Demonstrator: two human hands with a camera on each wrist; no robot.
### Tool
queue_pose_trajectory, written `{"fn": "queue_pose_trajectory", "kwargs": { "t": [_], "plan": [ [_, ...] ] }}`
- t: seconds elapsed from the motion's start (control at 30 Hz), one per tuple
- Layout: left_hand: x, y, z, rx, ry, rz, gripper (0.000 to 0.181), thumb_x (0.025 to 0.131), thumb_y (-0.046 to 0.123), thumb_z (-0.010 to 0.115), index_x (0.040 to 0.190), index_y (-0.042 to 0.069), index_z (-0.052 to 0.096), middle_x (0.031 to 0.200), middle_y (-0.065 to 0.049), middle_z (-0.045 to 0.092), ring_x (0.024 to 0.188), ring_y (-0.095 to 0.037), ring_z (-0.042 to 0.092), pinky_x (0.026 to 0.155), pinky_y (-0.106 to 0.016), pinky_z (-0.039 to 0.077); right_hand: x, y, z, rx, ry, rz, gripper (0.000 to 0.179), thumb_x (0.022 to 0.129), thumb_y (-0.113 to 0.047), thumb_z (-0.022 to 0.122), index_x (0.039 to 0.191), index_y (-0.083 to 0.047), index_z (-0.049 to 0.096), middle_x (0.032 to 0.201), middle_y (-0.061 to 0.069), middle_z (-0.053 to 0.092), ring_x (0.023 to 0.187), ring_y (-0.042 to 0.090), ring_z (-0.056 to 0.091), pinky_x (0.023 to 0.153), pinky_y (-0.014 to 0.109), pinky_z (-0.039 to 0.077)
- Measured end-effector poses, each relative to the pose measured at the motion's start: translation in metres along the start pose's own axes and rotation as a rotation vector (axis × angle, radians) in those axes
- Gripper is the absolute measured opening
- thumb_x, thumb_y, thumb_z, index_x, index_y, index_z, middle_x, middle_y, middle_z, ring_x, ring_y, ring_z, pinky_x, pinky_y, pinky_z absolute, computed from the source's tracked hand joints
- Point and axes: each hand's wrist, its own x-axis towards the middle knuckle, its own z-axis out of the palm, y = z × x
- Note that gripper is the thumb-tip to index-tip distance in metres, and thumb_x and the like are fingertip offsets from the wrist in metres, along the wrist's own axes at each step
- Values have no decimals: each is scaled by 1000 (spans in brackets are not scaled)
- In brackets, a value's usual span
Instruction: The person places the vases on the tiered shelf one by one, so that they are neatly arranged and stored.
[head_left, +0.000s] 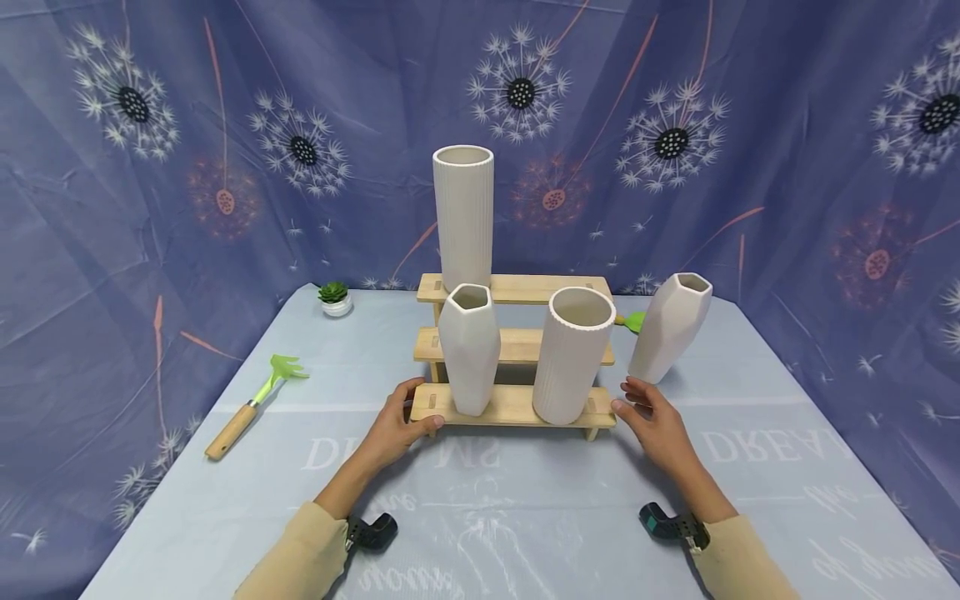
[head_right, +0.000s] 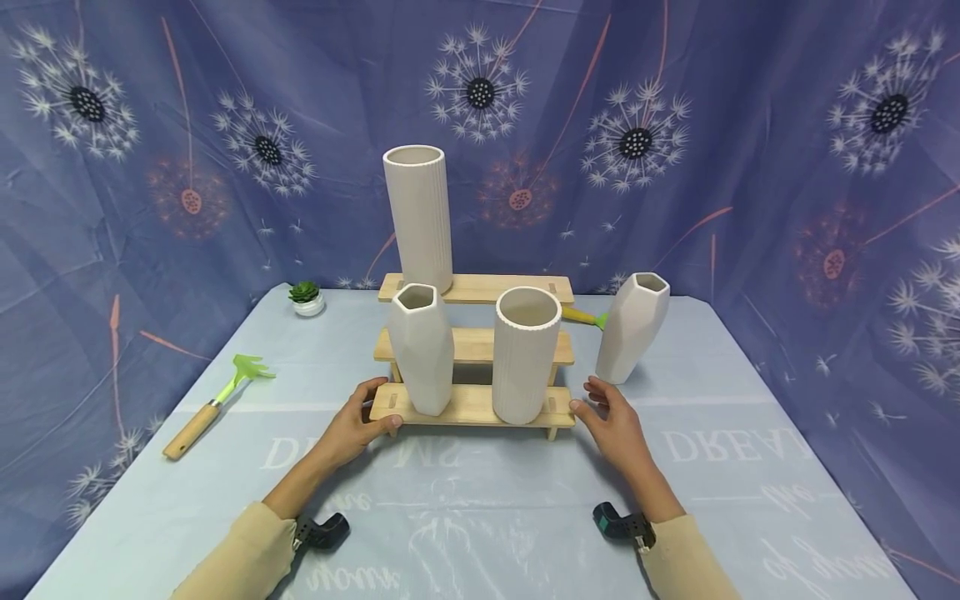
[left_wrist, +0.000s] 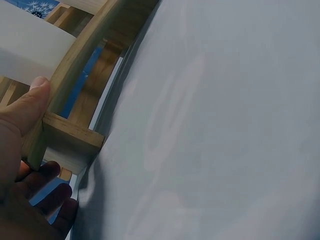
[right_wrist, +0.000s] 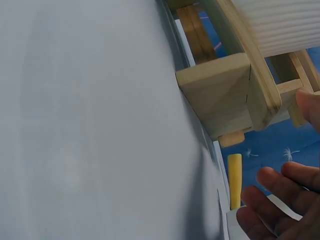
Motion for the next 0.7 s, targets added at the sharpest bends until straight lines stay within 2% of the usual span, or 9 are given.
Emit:
{"fn": "queue_pose_trajectory", "kwargs": {
  "t": [0.7],
  "plan": [
    [2, -2, 0, -1, -1, 28, 83, 80, 30, 75, 146, 8, 28, 138, -18, 41, 122, -35, 49, 91, -36, 45, 6, 7, -24, -56, 165, 102, 67, 91, -40, 60, 137, 5, 38, 131, 26, 52, 120, 41, 48, 102, 52, 38]
  ]
}}
